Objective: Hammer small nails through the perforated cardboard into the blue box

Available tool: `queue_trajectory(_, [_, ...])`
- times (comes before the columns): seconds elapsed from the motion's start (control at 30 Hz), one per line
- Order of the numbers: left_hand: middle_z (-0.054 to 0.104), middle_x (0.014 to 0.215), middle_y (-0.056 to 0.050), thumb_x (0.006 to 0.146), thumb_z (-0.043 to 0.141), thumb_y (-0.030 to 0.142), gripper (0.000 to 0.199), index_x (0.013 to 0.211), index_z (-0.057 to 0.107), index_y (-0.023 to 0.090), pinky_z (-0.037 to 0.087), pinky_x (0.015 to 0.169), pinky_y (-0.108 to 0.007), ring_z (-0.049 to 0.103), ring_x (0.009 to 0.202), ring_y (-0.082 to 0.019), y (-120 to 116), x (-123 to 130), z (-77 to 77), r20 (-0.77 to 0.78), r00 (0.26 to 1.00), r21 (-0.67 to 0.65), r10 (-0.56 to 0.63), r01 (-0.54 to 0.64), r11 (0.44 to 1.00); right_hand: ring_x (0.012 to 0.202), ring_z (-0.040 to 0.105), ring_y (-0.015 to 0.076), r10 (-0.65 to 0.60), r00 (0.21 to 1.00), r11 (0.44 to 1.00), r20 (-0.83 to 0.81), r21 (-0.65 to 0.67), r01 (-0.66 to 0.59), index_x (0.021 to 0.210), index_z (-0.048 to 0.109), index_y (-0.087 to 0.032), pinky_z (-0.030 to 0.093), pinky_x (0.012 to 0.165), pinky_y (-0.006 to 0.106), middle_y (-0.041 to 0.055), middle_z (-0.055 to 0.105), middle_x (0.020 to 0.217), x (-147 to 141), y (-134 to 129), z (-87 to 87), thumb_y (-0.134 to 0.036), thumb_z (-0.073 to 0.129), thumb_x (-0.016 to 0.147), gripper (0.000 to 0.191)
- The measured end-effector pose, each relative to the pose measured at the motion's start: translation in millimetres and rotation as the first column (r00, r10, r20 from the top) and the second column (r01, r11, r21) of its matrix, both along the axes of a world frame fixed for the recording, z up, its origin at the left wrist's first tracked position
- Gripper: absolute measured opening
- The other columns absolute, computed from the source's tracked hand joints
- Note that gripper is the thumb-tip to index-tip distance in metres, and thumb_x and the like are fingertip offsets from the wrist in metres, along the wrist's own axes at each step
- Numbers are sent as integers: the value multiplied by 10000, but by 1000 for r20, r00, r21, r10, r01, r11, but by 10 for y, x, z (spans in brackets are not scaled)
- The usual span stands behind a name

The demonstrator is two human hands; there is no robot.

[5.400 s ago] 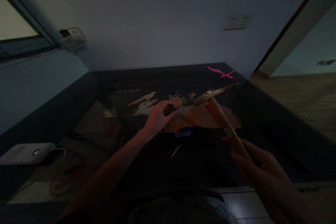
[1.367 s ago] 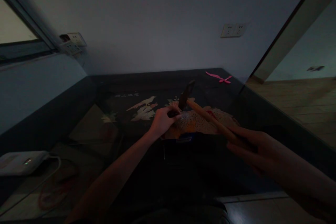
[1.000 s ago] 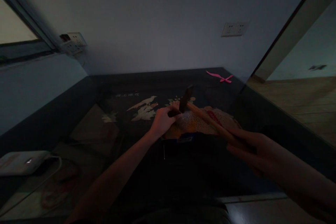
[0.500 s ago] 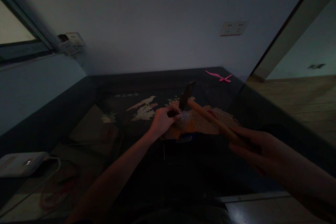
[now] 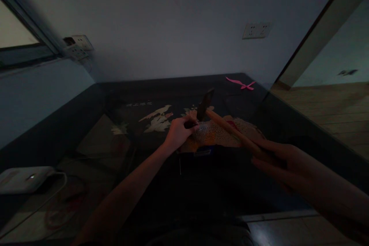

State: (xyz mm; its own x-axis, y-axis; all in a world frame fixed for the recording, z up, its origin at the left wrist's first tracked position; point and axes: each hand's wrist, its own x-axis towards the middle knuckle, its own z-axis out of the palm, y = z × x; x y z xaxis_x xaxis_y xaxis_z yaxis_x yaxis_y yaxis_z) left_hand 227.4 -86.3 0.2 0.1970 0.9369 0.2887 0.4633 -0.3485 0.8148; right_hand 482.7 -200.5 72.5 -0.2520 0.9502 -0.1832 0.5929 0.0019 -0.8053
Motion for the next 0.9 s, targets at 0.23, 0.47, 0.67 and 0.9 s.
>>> queue_trajectory(0.23, [729,834,-27,737,679,172,98,833,697,163,508,733,-273,668,773,-169,-5,-8,15,-52,999,3,8,-8,1000,387,416,73,56,998,998,34,-32,-55,1133,629,-178,338,318,157,-50,460,552,7,10,-43,-363,590,819,367])
queue_trajectory(0.47, [729,831,-29,741,673,165,92,830,697,164,512,738,-273,671,771,-169,2,-7,7,-42,999,-6,0,0,1000,353,412,71,5,1000,999,22,-34,-4,1162,617,-169,321,297,161,-54,466,522,-3,-5,-52,-402,601,786,444])
queue_trajectory(0.67, [725,818,-15,744,679,170,70,812,692,171,515,742,-272,669,768,-162,-5,-8,4,-35,999,8,5,-5,1000,354,409,77,-63,998,998,-31,-30,62,1139,664,-204,311,295,172,-47,489,507,-8,-30,-44,-393,663,745,437])
queue_trajectory(0.9, [725,831,-28,739,675,153,102,839,695,165,517,735,-277,671,772,-166,10,-4,-22,-30,999,9,-12,12,1000,387,423,95,-19,1000,1000,10,-16,20,1112,680,-191,337,316,193,-21,517,543,-20,-24,-23,-414,625,765,416])
